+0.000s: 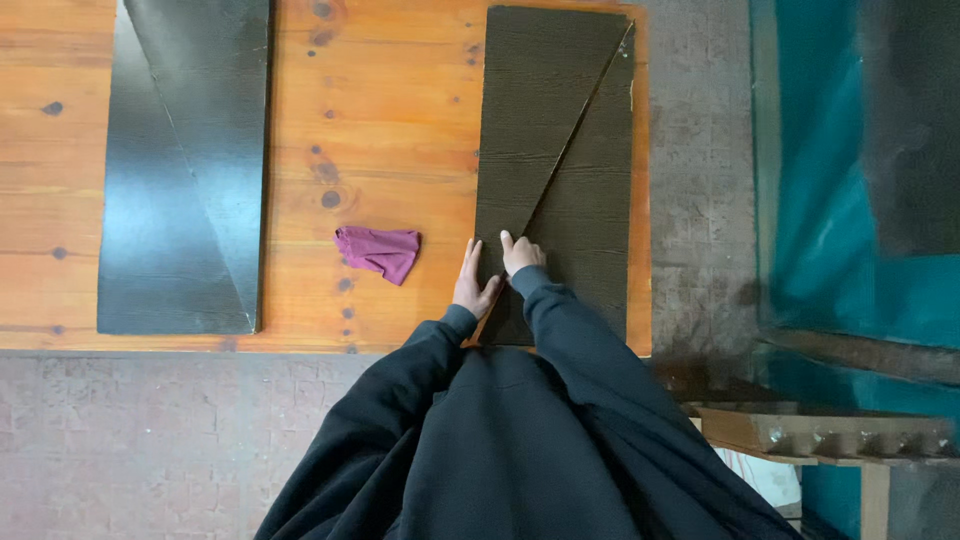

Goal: The person wipes two dark wooden panels on a workbench using a pink cloth. After wiping, the person lifts and repositions the panels to access different areas, then continues wiping the surfaces.

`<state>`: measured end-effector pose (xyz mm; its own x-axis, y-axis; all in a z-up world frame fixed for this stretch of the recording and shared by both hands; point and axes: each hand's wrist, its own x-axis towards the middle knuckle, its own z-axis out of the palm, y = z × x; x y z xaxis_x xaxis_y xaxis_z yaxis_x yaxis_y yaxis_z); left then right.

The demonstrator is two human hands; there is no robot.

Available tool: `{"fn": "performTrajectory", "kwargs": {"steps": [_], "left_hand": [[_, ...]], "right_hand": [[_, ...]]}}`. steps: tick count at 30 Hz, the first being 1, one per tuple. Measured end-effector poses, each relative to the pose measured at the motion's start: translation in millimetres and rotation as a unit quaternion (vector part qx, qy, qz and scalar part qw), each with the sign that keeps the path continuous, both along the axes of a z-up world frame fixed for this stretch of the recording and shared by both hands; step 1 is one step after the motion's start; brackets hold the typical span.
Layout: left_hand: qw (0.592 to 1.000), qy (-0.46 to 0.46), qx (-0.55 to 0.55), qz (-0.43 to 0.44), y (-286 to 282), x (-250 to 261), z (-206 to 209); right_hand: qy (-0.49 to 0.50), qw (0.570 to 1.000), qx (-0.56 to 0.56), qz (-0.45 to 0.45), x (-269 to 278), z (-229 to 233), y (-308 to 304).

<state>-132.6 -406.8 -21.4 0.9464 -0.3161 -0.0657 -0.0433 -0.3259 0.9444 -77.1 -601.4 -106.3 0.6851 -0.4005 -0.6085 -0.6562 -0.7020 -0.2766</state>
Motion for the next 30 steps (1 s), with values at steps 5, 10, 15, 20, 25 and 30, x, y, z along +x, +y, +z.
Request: {"fn": "performTrajectory", "kwargs": {"steps": [5,10,15,20,25,30], "left_hand": [[0.998,0.034,0.046,-0.023,-1,-3,12],[0.994,0.058,0.089,-0.032,-5,-6,-17],[0.995,0.048,0.084,-0.036,-3,-11,-17],[0.995,0.054,0.078,-0.036,2,-18,-15],[0.996,0.040,0.061,-0.044,3,-32,-11],[0.995,0.036,0.066,-0.060,5,-34,-16]], "right_hand": [[0.001,0.997,-0.022,0.077,-2,45,5],[-0.007,0.996,-0.032,0.088,-9,66,7],[-0.041,0.995,-0.024,0.091,-15,98,4],[-0.080,0.993,0.002,0.088,-19,94,-3],[-0.135,0.990,0.025,0.041,-31,84,-9],[-0.162,0.986,0.021,0.038,-36,67,-9]]}}
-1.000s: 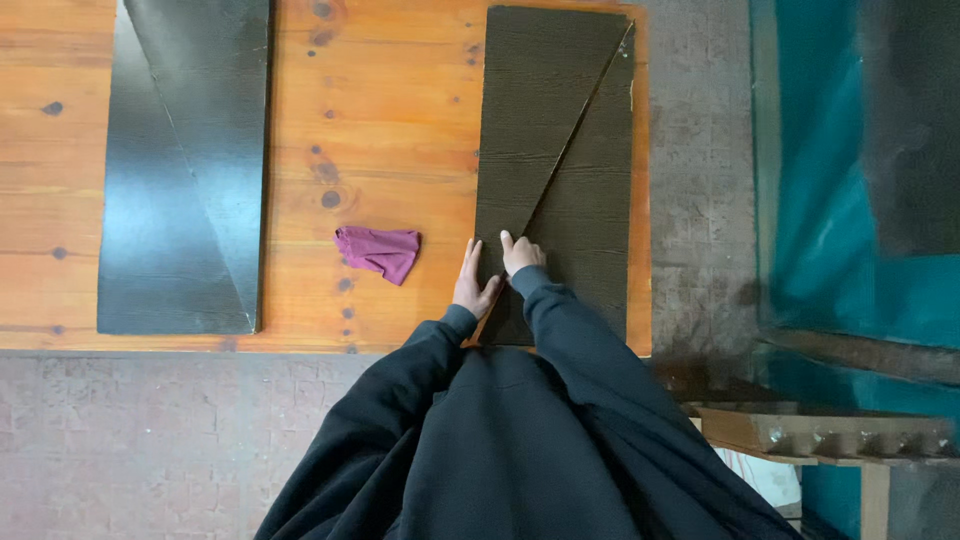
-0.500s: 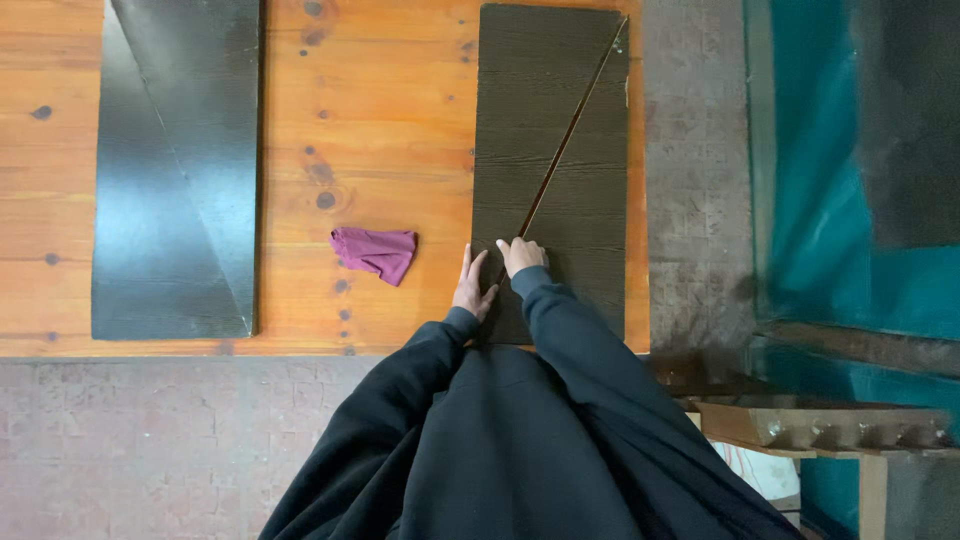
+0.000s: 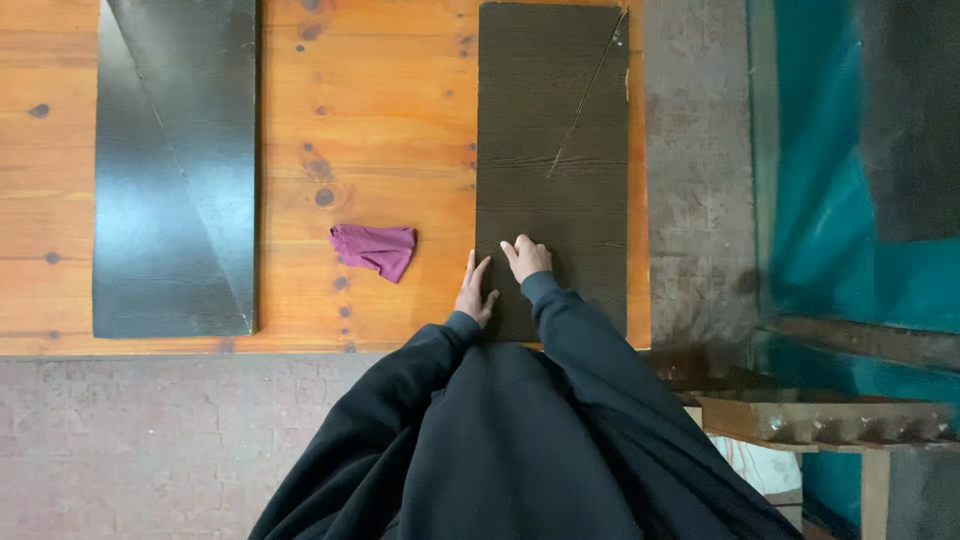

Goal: The person wipes two dark wooden panels on a workbench using a pink cloth. After wiping, the person lifts and repositions the panels to access different areas, then continues wiping the surfaces.

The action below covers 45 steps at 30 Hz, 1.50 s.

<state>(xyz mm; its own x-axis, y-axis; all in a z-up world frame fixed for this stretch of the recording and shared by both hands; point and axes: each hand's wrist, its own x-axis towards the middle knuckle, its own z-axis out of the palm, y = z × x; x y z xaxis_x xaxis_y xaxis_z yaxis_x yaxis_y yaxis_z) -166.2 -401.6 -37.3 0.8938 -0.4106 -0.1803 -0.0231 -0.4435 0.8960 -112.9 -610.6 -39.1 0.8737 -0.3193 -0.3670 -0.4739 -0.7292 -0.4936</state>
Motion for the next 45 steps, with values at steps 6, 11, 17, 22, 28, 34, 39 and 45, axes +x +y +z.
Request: {"fn": "performTrajectory", "kwargs": {"steps": [6,11,17,22,28,34,39,45], "left_hand": [[0.999,0.004,0.007,-0.037,12,6,6],[0.997,-0.036,0.029,-0.070,37,10,7],[0.996,-0.064,0.026,-0.052,102,25,6],[0.997,-0.081,0.010,-0.013,194,61,27],[0.991,-0.117,0.051,-0.031,346,106,18],[0.986,-0.150,0.049,-0.054,492,164,26],[0.974,-0.181,0.114,-0.077,571,176,17],[0.951,-0.161,0.237,-0.111,605,177,20]], "right_hand": [[-0.008,1.000,-0.021,0.015,-9,3,10],[0.013,1.000,0.015,-0.004,-26,8,31],[-0.032,0.995,0.073,-0.063,-53,9,80],[-0.095,0.986,0.112,-0.076,-44,-5,150],[-0.129,0.961,0.229,-0.084,21,12,317],[-0.094,0.917,0.360,-0.145,96,-28,468],[-0.007,0.871,0.453,-0.188,116,3,547],[0.011,0.856,0.454,-0.248,124,-58,581]]}}
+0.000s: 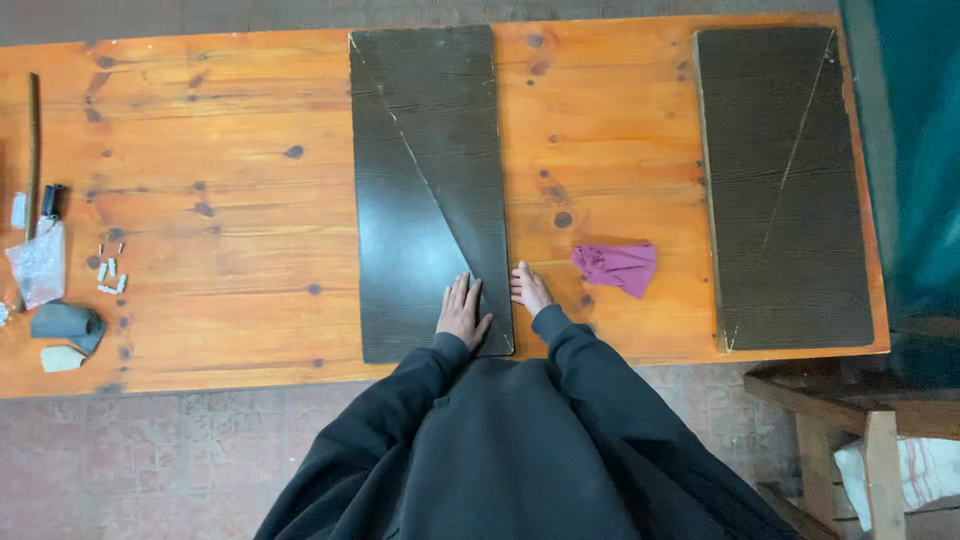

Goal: The person wipes two dark wooden panels on a workbench using a pink cloth. After wiping, the person lifts and repositions the panels to access different areas, then continues wiping the surfaces.

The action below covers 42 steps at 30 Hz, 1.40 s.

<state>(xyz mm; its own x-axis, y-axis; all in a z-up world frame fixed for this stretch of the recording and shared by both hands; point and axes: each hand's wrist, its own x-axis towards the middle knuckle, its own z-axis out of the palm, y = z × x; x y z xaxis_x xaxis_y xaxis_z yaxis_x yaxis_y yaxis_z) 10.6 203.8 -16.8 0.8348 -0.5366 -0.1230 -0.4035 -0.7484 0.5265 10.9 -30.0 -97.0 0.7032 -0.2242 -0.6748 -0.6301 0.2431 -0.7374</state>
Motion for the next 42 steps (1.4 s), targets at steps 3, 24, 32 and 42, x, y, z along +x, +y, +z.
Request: {"fn": "performTrajectory", "kwargs": {"steps": [3,24,32,42], "left_hand": [[1.000,0.002,0.019,-0.021,6,7,-7],[0.876,0.312,-0.368,0.019,-28,35,-6],[0.918,0.219,-0.331,0.021,-26,41,14],[0.954,0.151,-0.251,0.066,-55,65,13]], "right_hand": [[0.005,1.000,-0.015,-0.009,1,-2,2],[0.164,0.983,-0.083,-0.030,49,19,-4],[0.170,0.951,-0.230,0.119,57,62,7],[0.171,0.922,-0.326,0.123,47,152,21]]}}
